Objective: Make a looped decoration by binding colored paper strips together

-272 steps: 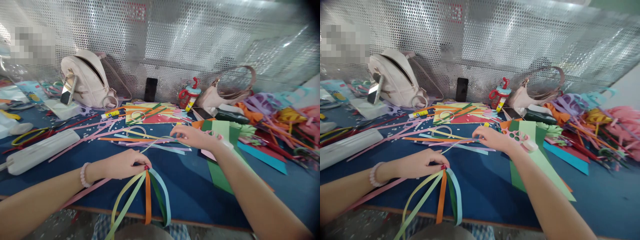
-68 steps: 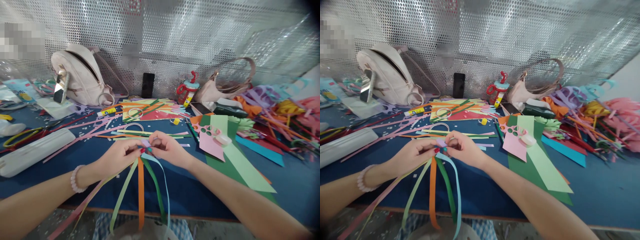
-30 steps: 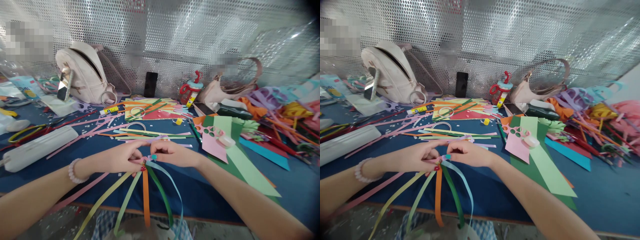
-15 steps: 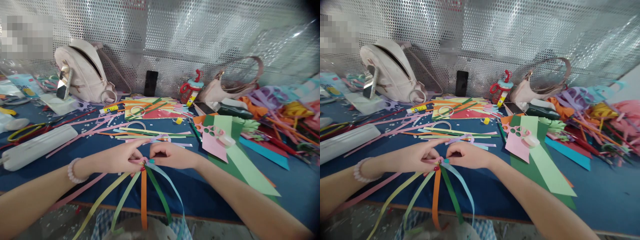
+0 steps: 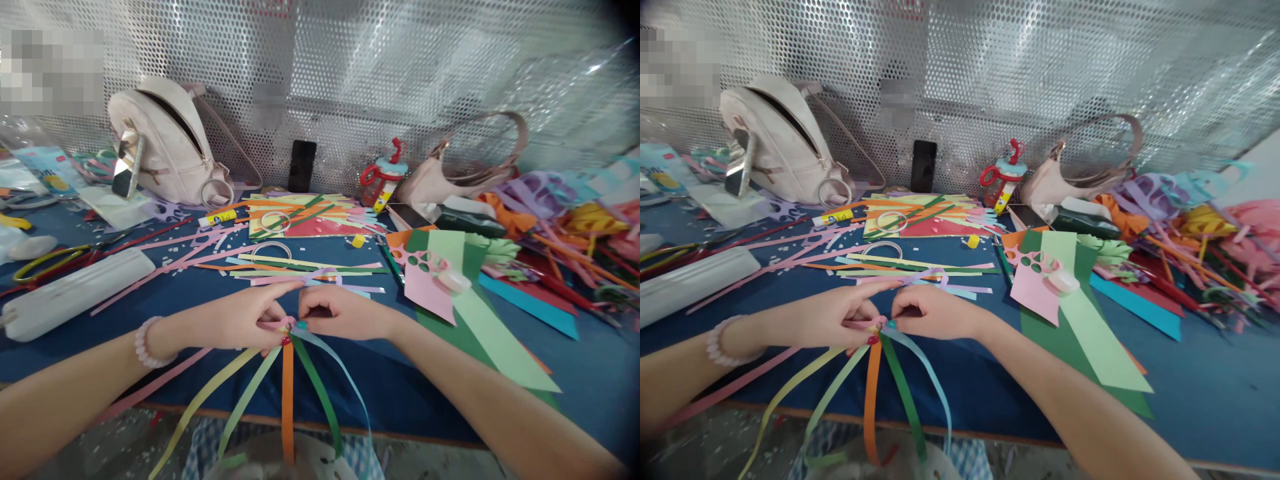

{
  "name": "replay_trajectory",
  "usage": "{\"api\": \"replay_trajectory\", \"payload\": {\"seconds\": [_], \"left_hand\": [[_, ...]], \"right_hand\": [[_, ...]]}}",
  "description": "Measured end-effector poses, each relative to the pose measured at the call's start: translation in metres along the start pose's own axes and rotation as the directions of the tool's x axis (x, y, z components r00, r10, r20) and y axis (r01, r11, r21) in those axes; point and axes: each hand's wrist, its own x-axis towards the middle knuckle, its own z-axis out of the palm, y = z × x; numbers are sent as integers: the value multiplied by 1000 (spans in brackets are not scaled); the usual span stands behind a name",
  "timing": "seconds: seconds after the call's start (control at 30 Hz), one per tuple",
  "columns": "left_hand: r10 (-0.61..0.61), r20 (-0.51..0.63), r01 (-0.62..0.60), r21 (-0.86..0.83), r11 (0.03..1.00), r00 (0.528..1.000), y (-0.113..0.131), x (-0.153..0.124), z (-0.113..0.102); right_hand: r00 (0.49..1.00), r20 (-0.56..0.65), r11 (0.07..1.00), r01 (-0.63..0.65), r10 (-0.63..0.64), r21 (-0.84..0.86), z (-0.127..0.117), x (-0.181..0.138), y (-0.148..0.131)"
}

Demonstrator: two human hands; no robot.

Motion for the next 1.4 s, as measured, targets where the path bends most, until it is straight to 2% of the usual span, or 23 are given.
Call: {"api": "replay_trajectory", "payload": {"seconds": [0.3, 0.5, 0.63, 0.7, 0.8, 0.97, 1.07, 1.2, 1.3, 1.4], "left_hand": [[55, -8, -55, -18, 998, 998, -2, 0, 1], [85, 12, -85, 54, 995, 996, 1, -2, 3], [72, -3, -72, 28, 997, 997, 4, -3, -1], [60, -14, -61, -18, 998, 998, 6, -4, -7], [65, 13, -62, -171, 983, 998, 6, -3, -18], [252, 4, -217, -492, 843, 968, -3, -1, -30], [292, -54, -264, -608, 749, 955, -9, -1, -35], [268, -213, -340, -667, 663, 940, -10, -2, -40], [248, -346, -425, -707, 565, 905, -6, -6, -45], [245, -408, -476, -766, 433, 879, -2, -10, -51]], "right_hand": [[1000, 15, 1000, 0, 0, 6, 3, 0, 3], [999, 28, 989, -27, 23, 143, 5, 0, -7], [1000, -11, 975, -16, 19, 220, 0, -2, -5], [997, -64, 930, -11, 37, 368, -4, -3, 1], [982, -173, 791, 48, 73, 610, -9, -6, 12], [950, -286, 540, 178, 122, 823, -13, -11, 19], [918, -367, 464, 263, 150, 846, -15, -11, 17], [852, -473, 453, 340, 223, 824, -18, -10, 12], [766, -568, 493, 385, 301, 780, -24, -13, 9], [653, -658, 570, 398, 375, 719, -34, -18, 11]]}}
